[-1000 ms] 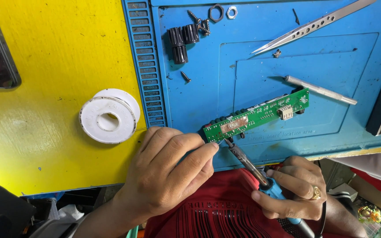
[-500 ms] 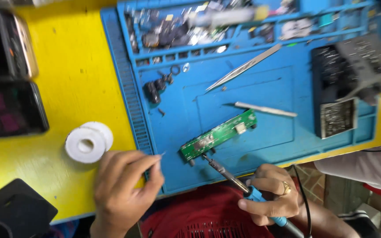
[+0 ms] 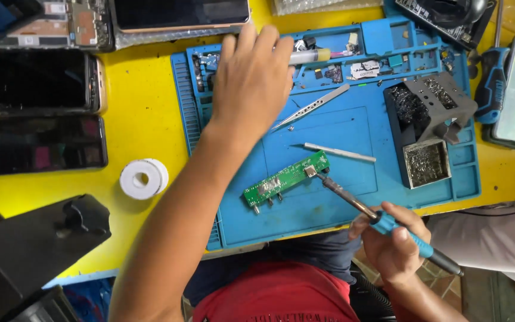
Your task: The person solders a green circuit board using a soldering iron and solder wire. They apply solder to specific points on the board, then use a syringe to apply a liquid substance to the soldered areas. The person repeatedly flips the board to work on different sides.
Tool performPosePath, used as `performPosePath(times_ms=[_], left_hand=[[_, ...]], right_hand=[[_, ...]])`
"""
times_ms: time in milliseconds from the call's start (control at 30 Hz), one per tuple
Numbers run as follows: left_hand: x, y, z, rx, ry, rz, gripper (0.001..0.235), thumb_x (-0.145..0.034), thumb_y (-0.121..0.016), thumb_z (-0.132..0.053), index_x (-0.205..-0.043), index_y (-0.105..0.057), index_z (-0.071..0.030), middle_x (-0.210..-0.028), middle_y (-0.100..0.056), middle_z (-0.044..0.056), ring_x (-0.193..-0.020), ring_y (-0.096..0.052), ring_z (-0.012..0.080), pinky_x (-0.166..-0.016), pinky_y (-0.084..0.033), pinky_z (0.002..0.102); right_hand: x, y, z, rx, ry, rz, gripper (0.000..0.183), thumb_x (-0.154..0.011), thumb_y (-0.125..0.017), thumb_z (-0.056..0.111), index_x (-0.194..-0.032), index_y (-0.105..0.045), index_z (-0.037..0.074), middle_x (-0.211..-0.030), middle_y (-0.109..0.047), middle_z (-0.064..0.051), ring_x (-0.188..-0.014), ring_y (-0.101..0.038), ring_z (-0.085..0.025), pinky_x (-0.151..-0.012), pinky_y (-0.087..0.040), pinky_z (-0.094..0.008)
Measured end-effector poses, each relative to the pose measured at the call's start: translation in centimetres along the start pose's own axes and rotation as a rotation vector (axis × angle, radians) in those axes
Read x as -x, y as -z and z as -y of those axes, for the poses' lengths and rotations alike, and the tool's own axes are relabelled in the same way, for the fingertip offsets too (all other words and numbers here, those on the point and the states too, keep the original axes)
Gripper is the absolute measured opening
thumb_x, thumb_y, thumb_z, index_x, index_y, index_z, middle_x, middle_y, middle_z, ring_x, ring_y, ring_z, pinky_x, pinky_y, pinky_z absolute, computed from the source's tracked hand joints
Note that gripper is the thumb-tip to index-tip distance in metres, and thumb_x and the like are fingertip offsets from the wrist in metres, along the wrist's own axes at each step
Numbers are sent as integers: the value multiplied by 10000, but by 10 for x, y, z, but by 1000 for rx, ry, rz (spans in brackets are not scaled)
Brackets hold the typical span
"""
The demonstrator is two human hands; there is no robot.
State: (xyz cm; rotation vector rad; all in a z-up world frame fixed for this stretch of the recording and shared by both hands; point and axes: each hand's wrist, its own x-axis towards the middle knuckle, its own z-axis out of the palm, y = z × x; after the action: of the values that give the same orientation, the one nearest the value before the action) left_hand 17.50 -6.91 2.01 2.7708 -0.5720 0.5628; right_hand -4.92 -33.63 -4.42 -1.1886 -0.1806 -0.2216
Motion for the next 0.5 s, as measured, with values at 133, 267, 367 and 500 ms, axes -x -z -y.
performPosePath(times_ms=[133,267,367,500], left_hand=[[-10,-15,14,-182,-45,-11,119,-979,-704,-210,-1018,-784,-131,-1023,-681,87,-960,-557,289,-800,-429,460],[13,20,13,120,-55,-153,225,-898,-873,-208,-956,-687,-96,-916,-607,83,-842,-535,298,-744,-403,431],[47,68,-1,505,84,-112,235,-878,-814,-49,-1041,-649,-86,-920,-616,54,-815,-585,277,-754,-430,424],[99,108,-8,879,343,-39,160,-923,-773,-43,-1052,-677,-40,-995,-667,84,-832,-592,175,-725,-503,283]], right_hand=[[-4,3,6,-155,-123,-39,387,-1030,-633,237,-1320,-599,-17,-863,-715,-216,-641,-713,-378,-598,-609,-454],[-7,2,7,-110,-144,-44,333,-1035,-631,284,-1256,-653,36,-779,-676,-192,-564,-685,-340,-543,-562,-403],[-2,5,3,-1,-141,-56,365,-1055,-637,345,-1265,-656,47,-730,-651,-185,-520,-666,-332,-487,-566,-401],[10,4,-6,185,-90,-86,525,-1072,-620,514,-1238,-630,17,-727,-610,-142,-497,-680,-333,-442,-587,-396]])
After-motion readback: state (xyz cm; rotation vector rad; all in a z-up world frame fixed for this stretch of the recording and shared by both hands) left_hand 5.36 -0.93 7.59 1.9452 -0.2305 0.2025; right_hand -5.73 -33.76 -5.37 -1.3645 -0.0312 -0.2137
